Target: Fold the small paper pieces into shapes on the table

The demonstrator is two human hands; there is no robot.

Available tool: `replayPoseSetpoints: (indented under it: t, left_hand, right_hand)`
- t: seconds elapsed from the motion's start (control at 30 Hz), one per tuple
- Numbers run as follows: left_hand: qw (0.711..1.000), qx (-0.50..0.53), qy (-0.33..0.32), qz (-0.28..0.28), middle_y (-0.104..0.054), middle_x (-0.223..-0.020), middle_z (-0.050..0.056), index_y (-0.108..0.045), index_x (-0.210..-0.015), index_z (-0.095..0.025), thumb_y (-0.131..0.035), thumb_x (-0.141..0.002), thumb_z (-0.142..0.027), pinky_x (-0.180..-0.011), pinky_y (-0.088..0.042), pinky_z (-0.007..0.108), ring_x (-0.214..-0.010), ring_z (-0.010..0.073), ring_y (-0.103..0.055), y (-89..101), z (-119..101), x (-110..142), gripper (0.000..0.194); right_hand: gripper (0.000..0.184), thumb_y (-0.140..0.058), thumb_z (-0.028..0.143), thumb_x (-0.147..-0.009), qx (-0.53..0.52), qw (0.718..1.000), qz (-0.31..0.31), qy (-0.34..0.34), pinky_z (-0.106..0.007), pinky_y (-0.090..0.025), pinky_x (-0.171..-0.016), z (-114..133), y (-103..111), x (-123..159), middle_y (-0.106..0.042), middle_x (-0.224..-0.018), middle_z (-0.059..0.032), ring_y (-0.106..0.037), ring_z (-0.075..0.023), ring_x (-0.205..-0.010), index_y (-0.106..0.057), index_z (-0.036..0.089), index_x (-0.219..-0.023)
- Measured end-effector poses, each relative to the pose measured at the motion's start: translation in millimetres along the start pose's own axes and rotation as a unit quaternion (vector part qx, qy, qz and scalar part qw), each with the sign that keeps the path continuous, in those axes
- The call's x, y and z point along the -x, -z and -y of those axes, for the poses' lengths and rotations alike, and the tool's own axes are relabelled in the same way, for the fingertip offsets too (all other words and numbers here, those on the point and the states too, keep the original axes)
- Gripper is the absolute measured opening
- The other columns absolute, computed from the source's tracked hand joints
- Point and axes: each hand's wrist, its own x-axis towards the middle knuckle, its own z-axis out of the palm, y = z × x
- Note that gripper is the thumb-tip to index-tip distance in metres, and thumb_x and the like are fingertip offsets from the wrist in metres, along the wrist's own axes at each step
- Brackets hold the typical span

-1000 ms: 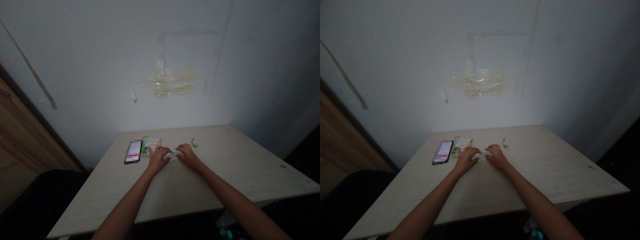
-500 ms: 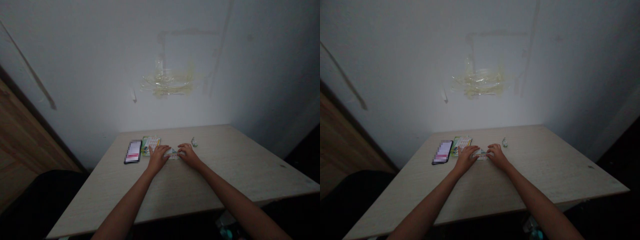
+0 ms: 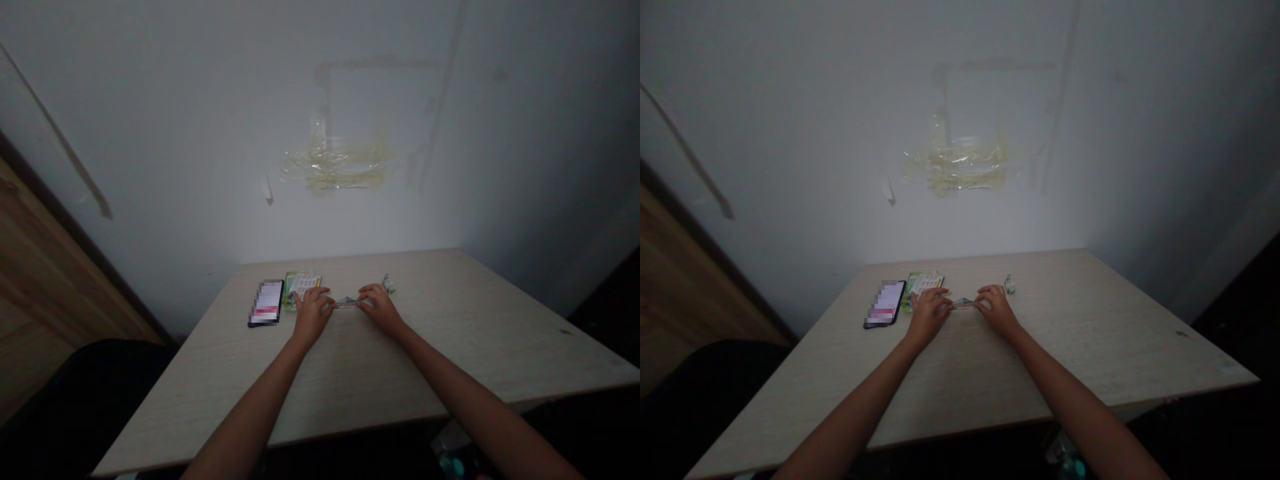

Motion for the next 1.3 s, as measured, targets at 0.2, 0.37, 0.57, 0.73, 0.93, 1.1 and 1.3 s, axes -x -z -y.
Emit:
replayPoseSetpoints:
  t: [0.2, 0.37, 0.57, 0.73, 0.93, 1.1, 1.3]
  left_hand:
    - [1.0, -0.01, -0.001, -0.015, -0.061, -0.125, 0.002, -0.073, -0.089, -0.033, -0.062, -0.086, -0.03, -0.111, -0.007, 0.071, -0.124, 0.0265, -0.048, 2.8, -0.5, -0.3, 0.012]
    - [1.0, -0.021, -0.004, -0.01, -0.062, -0.125, 0.001, -0.075, -0.087, -0.035, -0.067, -0.083, -0.032, -0.111, -0.003, 0.072, -0.125, 0.0277, -0.046, 1.2, 2.4, -0.1, 0.009]
    - [1.0, -0.03, -0.001, 0.006, -0.062, -0.124, 0.001, -0.076, -0.087, -0.035, -0.07, -0.081, -0.033, -0.11, 0.001, 0.073, -0.126, 0.0285, -0.045, -1.4, 5.5, 0.0, 0.009]
    - [0.999, -0.042, -0.001, 0.016, -0.062, -0.125, 0.001, -0.075, -0.088, -0.037, -0.07, -0.08, -0.033, -0.109, 0.001, 0.073, -0.127, 0.0292, -0.043, -0.3, 6.1, 0.0, 0.01]
    - [0.997, -0.06, 0.001, 0.038, -0.063, -0.126, 0.0, -0.075, -0.088, -0.038, -0.071, -0.079, -0.031, -0.109, 0.001, 0.073, -0.128, 0.0301, -0.042, -0.9, 6.1, 1.2, 0.012]
    - [0.997, -0.064, 0.012, 0.048, -0.063, -0.126, 0.0, -0.075, -0.088, -0.037, -0.068, -0.081, -0.035, -0.109, 0.0, 0.073, -0.129, 0.0313, -0.041, -2.6, 7.3, 1.6, 0.011]
    - [0.997, -0.056, 0.014, 0.045, -0.064, -0.123, 0.001, -0.075, -0.089, -0.036, -0.062, -0.084, -0.044, -0.11, 0.002, 0.072, -0.127, 0.0309, -0.042, -2.1, 3.9, 3.2, 0.016]
  right_hand:
    - [0.003, -0.07, 0.026, -0.081, 0.008, 1.0, -0.013, 0.013, -0.043, -0.038, -0.097, 2.7, 3.2, 0.0, -0.065, -0.101, -0.0063, -0.053, -0.023, -0.105, -0.071, 0.023, -0.083]
    - [0.001, -0.072, 0.024, -0.08, 0.019, 1.0, 0.01, 0.022, -0.042, -0.04, -0.095, 2.4, 5.0, 0.9, -0.066, -0.099, -0.0066, -0.054, -0.023, -0.102, -0.072, 0.023, -0.079]
    - [0.004, -0.072, 0.022, -0.08, 0.019, 0.998, 0.037, 0.04, -0.041, -0.042, -0.092, -3.3, 4.8, 2.1, -0.068, -0.095, -0.0058, -0.057, -0.0223, -0.097, -0.074, 0.024, -0.082]
    - [0.008, -0.069, 0.021, -0.082, 0.032, 0.996, 0.045, 0.073, -0.04, -0.044, -0.089, -1.2, 7.1, 1.8, -0.068, -0.094, -0.0064, -0.057, -0.0221, -0.096, -0.075, 0.024, -0.086]
    - [0.008, -0.067, 0.023, -0.083, 0.05, 0.993, 0.077, 0.073, -0.039, -0.044, -0.089, 2.7, 10.1, 2.3, -0.069, -0.094, -0.0065, -0.057, -0.0221, -0.097, -0.075, 0.024, -0.085]
    - [0.01, -0.065, 0.022, -0.085, 0.039, 0.991, 0.112, 0.057, -0.038, -0.044, -0.089, 0.3, 8.2, 3.0, -0.07, -0.092, -0.0057, -0.059, -0.0211, -0.095, -0.074, 0.024, -0.088]
    - [0.011, -0.064, 0.02, -0.085, 0.034, 0.991, 0.12, 0.046, -0.037, -0.045, -0.088, 3.4, 10.5, 2.8, -0.07, -0.091, -0.0065, -0.059, -0.0215, -0.094, -0.073, 0.022, -0.09]
